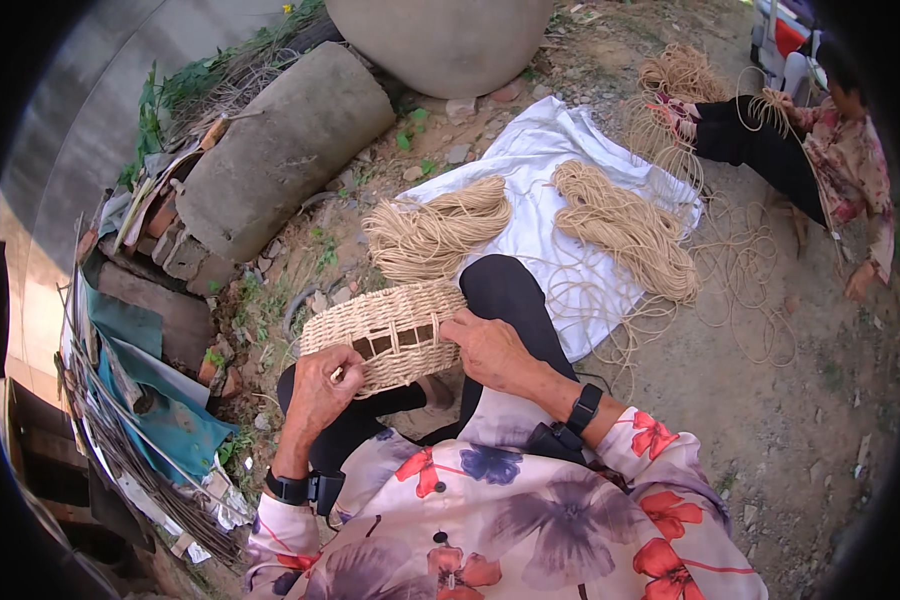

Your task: Manually weaving a basket using fibers or rattan material.

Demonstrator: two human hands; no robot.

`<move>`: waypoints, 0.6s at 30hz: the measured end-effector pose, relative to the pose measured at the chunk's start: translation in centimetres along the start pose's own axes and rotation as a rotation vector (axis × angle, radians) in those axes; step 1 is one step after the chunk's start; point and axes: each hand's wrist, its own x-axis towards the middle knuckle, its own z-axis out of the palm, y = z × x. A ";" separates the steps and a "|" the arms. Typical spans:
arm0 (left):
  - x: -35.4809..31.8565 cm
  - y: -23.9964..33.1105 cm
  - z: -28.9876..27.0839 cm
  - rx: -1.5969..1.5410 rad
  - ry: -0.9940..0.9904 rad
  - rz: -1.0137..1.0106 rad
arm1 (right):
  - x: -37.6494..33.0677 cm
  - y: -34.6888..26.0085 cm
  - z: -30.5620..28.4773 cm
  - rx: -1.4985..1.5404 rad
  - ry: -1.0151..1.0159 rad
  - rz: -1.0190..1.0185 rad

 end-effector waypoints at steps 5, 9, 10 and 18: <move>0.0 0.2 0.0 -0.019 0.009 0.009 | 1.2 -1.9 -0.2 0.094 0.063 -0.093; -0.1 0.1 0.1 -0.034 0.018 0.025 | 2.1 -2.5 0.8 -0.052 -0.077 -0.160; -0.1 0.1 0.1 -0.035 0.022 0.023 | 2.3 -2.1 0.9 -0.054 -0.079 -0.163; -0.4 0.2 0.5 -0.112 0.080 0.019 | 2.6 -1.7 1.9 1.029 -0.160 0.432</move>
